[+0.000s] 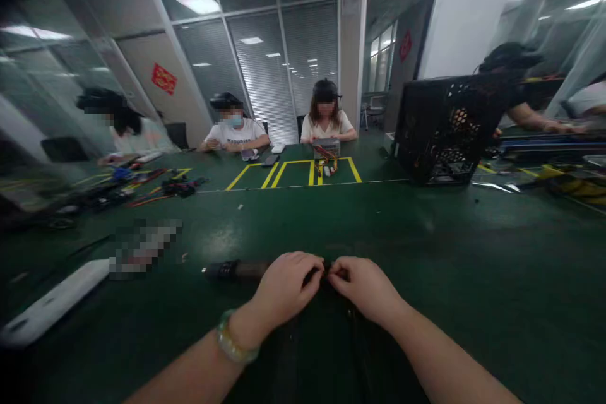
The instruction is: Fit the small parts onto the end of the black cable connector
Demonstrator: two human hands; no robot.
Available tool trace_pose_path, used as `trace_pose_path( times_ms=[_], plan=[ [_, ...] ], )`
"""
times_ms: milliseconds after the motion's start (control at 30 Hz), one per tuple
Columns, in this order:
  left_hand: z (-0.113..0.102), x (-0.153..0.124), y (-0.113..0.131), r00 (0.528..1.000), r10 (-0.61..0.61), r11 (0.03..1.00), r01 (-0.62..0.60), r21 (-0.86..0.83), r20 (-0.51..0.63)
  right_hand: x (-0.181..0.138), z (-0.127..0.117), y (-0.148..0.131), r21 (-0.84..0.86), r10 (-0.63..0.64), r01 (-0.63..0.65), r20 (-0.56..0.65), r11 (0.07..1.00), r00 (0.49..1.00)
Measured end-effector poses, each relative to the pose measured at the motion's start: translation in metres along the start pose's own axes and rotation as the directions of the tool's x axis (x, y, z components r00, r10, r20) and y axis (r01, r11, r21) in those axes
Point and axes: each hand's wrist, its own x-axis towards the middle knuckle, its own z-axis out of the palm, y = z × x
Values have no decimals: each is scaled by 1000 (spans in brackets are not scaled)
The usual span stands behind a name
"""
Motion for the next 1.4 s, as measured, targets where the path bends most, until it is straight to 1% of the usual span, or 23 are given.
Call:
trace_pose_path(
  times_ms=[133,300,633,1000,1267,1400],
  plan=[
    [-1,-1,2,1000,14,1000,-14,-2,0,-1,1,1,9,-3,3,-23,1000,1000],
    [-4,-1,4,1000,-15,1000,15,5,1,-1,1,4,49,1,-2,3,999,1000],
    [-5,-3,4,1000,7,1000,-7,14,14,-2,3,8,24,-30,31,-34,999,999],
    [-5,-5,7,1000,4,999,-4,44,16,-1,7,12,9,-19,19,-76,1000,997],
    [-5,-4,6,999,20,1000,-20,22,33,-1,7,11,16,-25,26,-76,1000,997],
    [-8,-5,8,999,-1,1000,1,23,33,-2,6,10,23,-26,28,-68,999,997]
  ],
)
